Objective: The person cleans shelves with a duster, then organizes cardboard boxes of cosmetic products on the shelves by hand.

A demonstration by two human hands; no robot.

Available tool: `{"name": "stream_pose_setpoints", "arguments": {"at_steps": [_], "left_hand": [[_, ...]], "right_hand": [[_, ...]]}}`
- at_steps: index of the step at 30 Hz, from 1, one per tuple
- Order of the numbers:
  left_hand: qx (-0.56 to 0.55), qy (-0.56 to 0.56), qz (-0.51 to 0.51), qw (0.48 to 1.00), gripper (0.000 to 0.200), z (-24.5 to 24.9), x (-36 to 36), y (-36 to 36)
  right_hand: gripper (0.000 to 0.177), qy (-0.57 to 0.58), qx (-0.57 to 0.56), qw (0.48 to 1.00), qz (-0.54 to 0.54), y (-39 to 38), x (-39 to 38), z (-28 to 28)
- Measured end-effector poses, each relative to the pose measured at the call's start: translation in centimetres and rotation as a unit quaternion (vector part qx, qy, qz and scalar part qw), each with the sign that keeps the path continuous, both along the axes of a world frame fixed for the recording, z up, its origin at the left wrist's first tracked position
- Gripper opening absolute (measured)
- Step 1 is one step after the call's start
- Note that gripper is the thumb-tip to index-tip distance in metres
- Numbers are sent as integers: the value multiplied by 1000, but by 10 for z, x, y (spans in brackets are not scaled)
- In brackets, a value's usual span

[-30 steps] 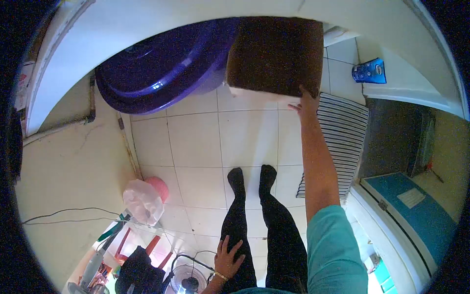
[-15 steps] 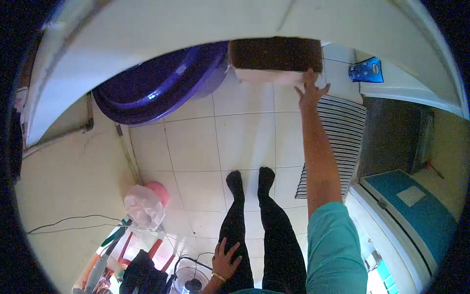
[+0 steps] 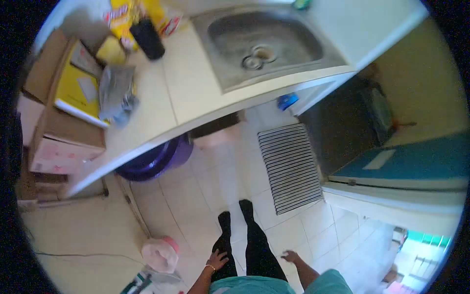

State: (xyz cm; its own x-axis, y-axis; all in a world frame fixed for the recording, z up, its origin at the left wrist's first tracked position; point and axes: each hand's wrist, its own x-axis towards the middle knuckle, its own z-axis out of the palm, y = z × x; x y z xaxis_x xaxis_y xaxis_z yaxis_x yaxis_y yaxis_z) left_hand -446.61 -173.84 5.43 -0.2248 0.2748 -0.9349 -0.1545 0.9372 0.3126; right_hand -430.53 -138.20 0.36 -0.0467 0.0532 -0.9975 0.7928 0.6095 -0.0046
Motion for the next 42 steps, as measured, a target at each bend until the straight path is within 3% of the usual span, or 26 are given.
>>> {"name": "stream_pose_setpoints", "arguments": {"at_steps": [2,4,8,9,11,12,14,17,19,20,22,24,26,28,30,33,36,37,40,42], "left_hand": [[17,-23,-63,998,51,-4,-4,-11],[78,-20,-82,993,53,5,-4,-27],[158,-112,4,981,50,4,-17,-68],[107,-82,-53,989,49,18,-24,-66],[4,-10,-165,986,46,46,-38,-56],[-3,7,-290,957,45,43,-45,-52],[-16,35,-521,852,43,37,-50,-34],[38,101,-529,842,42,29,-44,14],[-9,42,-302,952,41,38,-18,67],[-31,15,-178,983,41,50,0,115],[-11,-15,-183,983,42,68,34,197],[61,-5,-194,979,40,76,70,266],[72,5,-221,973,38,100,113,335],[65,24,-323,944,38,112,143,392],[78,29,-395,915,38,107,167,432],[93,28,-454,886,39,76,198,507],[64,17,-484,872,38,74,246,579],[59,-12,-481,875,36,41,253,604],[-5,48,-537,842,33,66,329,677],[54,5,-558,828,31,61,391,735]], "right_hand": [[41,12,55,966,-253,-11,41,57],[38,66,97,903,-413,-32,63,99],[35,178,80,757,-623,-84,102,157],[32,206,72,735,-642,-98,116,160],[29,249,152,758,-584,-121,164,141],[28,269,195,764,-553,-130,180,135],[27,222,207,697,-650,-149,219,128],[27,192,180,620,-739,-155,270,148],[28,185,186,564,-783,-167,307,160],[27,171,194,510,-820,-168,329,159],[27,142,205,397,-883,-173,362,152],[25,129,332,452,-818,-181,408,117],[26,116,400,453,-788,-163,429,130],[28,111,401,441,-795,-152,454,87],[29,119,429,382,-810,-122,463,90],[30,162,365,315,-861,-52,488,101],[35,192,327,346,-858,-1,519,125],[34,178,330,326,-868,23,538,132],[34,119,305,264,-907,29,566,157],[34,92,291,198,-932,46,599,170]]}}
